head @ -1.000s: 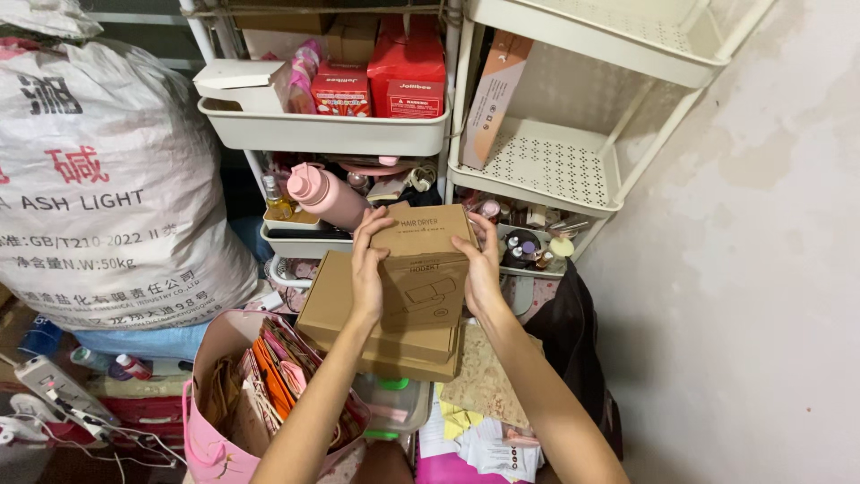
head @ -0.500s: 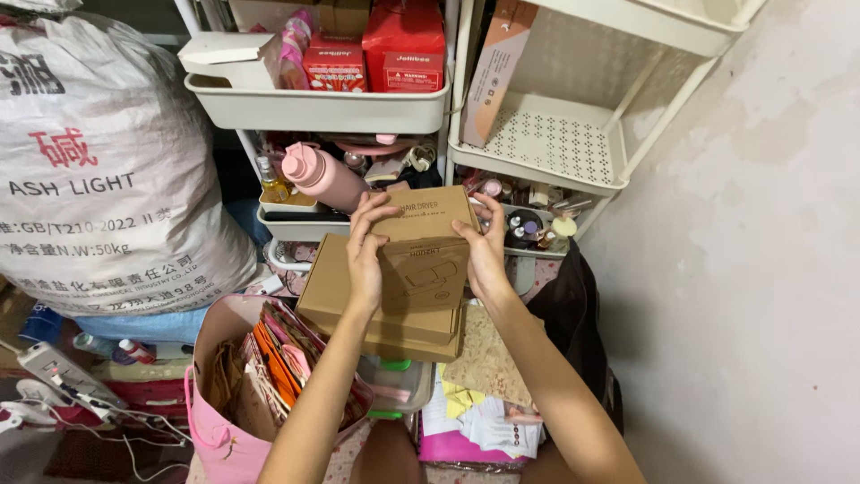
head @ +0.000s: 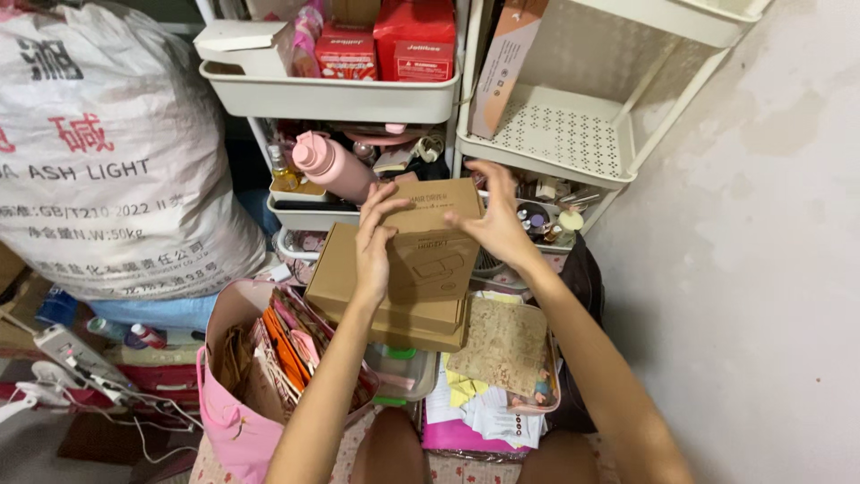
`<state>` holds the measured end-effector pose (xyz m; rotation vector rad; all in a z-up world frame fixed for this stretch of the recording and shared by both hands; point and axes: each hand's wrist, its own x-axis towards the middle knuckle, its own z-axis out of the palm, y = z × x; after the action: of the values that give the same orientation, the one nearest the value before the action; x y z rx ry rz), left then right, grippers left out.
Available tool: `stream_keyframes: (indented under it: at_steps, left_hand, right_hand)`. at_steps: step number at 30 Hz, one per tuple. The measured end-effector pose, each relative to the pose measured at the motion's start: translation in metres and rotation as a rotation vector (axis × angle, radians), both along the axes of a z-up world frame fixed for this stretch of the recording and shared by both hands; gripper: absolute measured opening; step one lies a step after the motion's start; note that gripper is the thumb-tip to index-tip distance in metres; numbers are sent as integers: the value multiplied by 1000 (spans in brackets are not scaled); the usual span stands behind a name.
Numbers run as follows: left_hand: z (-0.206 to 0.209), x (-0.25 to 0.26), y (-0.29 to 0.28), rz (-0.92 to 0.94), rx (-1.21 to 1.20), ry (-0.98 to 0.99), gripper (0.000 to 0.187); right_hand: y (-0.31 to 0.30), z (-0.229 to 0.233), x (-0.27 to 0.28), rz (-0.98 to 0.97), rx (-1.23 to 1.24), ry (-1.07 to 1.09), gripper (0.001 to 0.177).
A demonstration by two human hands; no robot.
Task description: The person sits on the floor and organizes various items from a white plastic shelf, including boxes, papers, and small containers. They move items between the shelf and the floor, stacking boxes and arranging papers.
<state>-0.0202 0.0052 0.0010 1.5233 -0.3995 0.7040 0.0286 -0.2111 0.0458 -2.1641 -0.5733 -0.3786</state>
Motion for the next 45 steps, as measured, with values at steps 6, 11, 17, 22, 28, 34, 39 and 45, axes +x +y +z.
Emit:
stream_keyframes:
  at_steps: [6, 11, 17, 22, 28, 34, 39, 45]
  left_hand:
    - [-2, 7, 1, 7, 2, -10, 44]
    - [0, 9, 4, -12, -2, 8, 44]
    - [0, 6, -1, 0, -1, -11, 48]
    - [-9, 8, -3, -70, -108, -4, 63]
    - [-36, 13, 1, -122, -154, 121, 77]
    - [-79, 11, 14, -216, 65, 439, 131]
    - [-92, 15, 11, -158, 163, 470, 132]
    - [-71, -4, 2, -269, 32, 363, 109]
  right_hand:
    - [7, 20, 13, 169, -533, -12, 138]
    - [14, -3, 24, 112, -500, -143, 132]
    - [5, -13, 23, 137, -411, -215, 123]
    - [7, -7, 18, 117, -470, -180, 125]
    - [5, -4, 9, 160, -351, -251, 121]
    - [6, -8, -2, 136, -296, -283, 118]
    - [-2, -10, -17, 132, -224, -345, 112]
    - [-9, 3, -40, 114, -197, -336, 108]
